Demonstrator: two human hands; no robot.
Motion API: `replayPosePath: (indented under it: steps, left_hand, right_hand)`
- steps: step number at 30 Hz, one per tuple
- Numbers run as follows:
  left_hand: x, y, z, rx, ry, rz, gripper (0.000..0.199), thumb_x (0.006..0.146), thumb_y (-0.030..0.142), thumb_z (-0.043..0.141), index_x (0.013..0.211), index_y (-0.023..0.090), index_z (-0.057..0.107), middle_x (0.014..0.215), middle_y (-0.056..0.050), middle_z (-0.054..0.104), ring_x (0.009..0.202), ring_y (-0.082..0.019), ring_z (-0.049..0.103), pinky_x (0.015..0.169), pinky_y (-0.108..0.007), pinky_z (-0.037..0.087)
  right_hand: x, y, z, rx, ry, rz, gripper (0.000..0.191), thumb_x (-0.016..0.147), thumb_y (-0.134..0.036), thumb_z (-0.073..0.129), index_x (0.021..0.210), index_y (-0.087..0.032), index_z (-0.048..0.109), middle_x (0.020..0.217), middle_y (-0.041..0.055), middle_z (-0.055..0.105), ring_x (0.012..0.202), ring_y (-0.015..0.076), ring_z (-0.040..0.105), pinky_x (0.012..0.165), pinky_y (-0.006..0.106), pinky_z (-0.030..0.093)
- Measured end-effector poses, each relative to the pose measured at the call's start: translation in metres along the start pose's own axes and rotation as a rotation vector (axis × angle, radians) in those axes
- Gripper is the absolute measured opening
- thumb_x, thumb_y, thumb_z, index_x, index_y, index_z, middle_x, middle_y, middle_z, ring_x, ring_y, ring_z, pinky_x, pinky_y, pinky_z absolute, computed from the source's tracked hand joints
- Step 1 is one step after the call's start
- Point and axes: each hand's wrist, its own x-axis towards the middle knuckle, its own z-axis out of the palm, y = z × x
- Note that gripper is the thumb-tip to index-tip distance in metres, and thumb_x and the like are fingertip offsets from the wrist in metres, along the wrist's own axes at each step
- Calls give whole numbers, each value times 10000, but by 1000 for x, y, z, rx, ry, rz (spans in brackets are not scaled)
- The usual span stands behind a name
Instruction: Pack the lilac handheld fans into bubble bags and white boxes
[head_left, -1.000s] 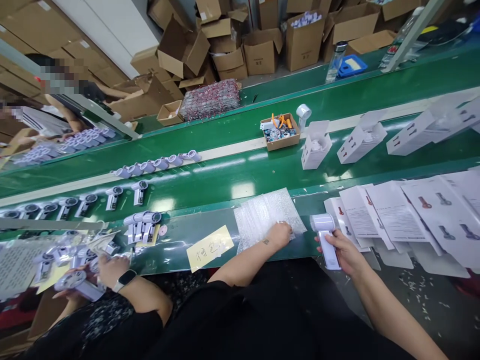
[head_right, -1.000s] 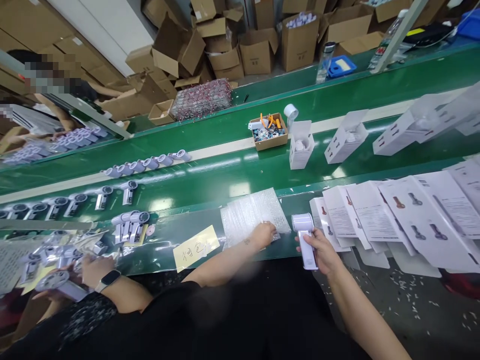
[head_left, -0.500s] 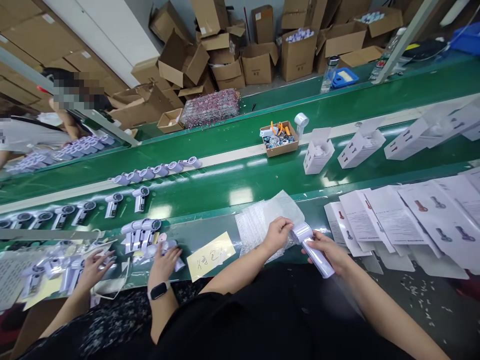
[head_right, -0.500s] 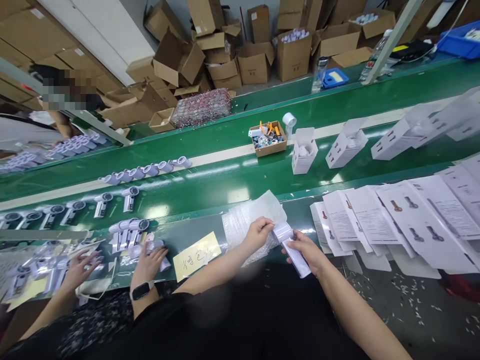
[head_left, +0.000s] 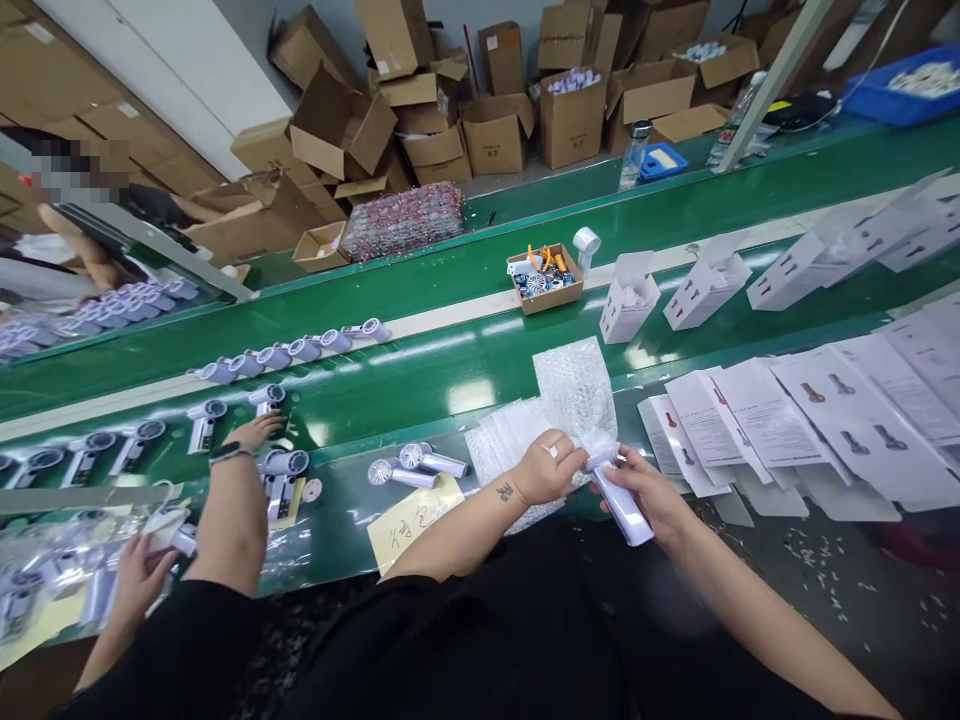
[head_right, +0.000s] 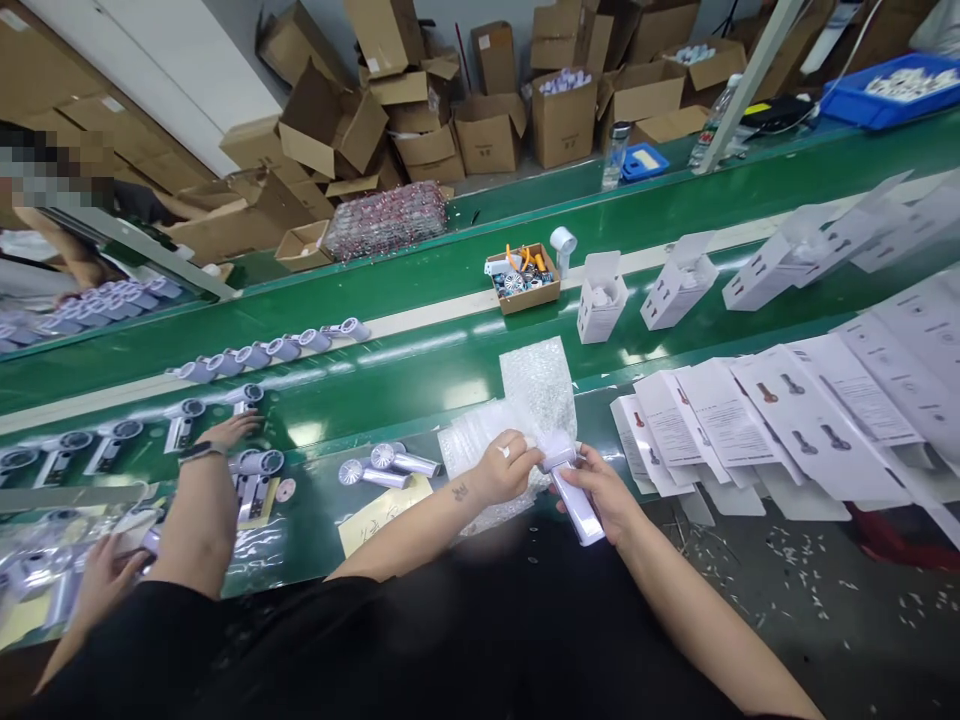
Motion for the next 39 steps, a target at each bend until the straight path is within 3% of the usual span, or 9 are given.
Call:
replayPosePath:
  steps: [7,15,18,22,24,27,30,33,39]
  left_hand:
    - [-8,13,3,-35,-28,59,208,848,132,376,934,143,565,704,-46,496,686,-171,477,644,-315,433]
    - [-3,3,30,-216,50,-406,147,832,147,434,935,156,539,839,-58,554,815,-168,533,732,-299,463]
    - [-7,11,31,-316,-18,-415,167,842,138,405,934,152,544,823,-59,581,791,-158,553,730,-285,463]
    - [-13,30,26,-439,-227,-289,142,818,169,448,865,166,582,794,-51,602,785,-159,566,744,-281,454]
    - [-9,34,25,-538,-247,-447,124,807,184,467,819,167,589,748,-27,605,727,-136,563,696,-251,450]
    - [7,30,22,-729,-192,-859,107,777,234,523,800,153,589,618,15,569,563,-95,519,542,-203,412]
    - [26,30,11,-1000,-236,-1114,116,708,230,594,781,142,573,501,44,527,434,-74,471,445,-181,370]
    - [42,37,-10,-1242,-218,-1245,118,653,198,625,706,138,537,456,39,524,393,-73,469,412,-176,369]
    - [51,30,-56,-1401,-92,-1146,226,640,280,686,722,122,546,535,14,531,472,-95,520,426,-187,384]
  right_hand:
    - [0,7,0,145,87,-25,433,627,-171,746,936,-262,456,795,-34,633,670,210,666,509,345,559]
    - [-3,3,1,323,93,41,307,699,-103,673,903,-226,479,759,11,671,681,203,677,564,318,575]
    - [-1,6,-5,332,83,115,177,750,-139,620,892,-173,520,709,46,673,557,170,652,510,268,562]
    - [6,15,-14,301,138,127,66,775,-158,575,830,-164,539,638,43,660,516,173,638,482,271,556]
    - [9,20,-18,259,187,119,87,771,-163,595,828,-176,531,651,37,663,567,181,653,526,287,569]
    - [10,20,-23,130,257,134,118,780,-211,614,819,-192,505,677,34,664,610,174,656,582,301,571]
    - [1,5,-29,-88,261,91,160,768,-276,633,756,-204,490,589,-6,613,513,150,610,491,271,534]
    - [-19,-24,-32,-446,196,-10,224,774,-379,610,693,-199,504,525,-34,552,449,115,546,415,220,464]
    - [-55,-69,-31,-705,80,-218,273,803,-437,546,681,-193,547,686,0,608,640,128,587,632,263,504]
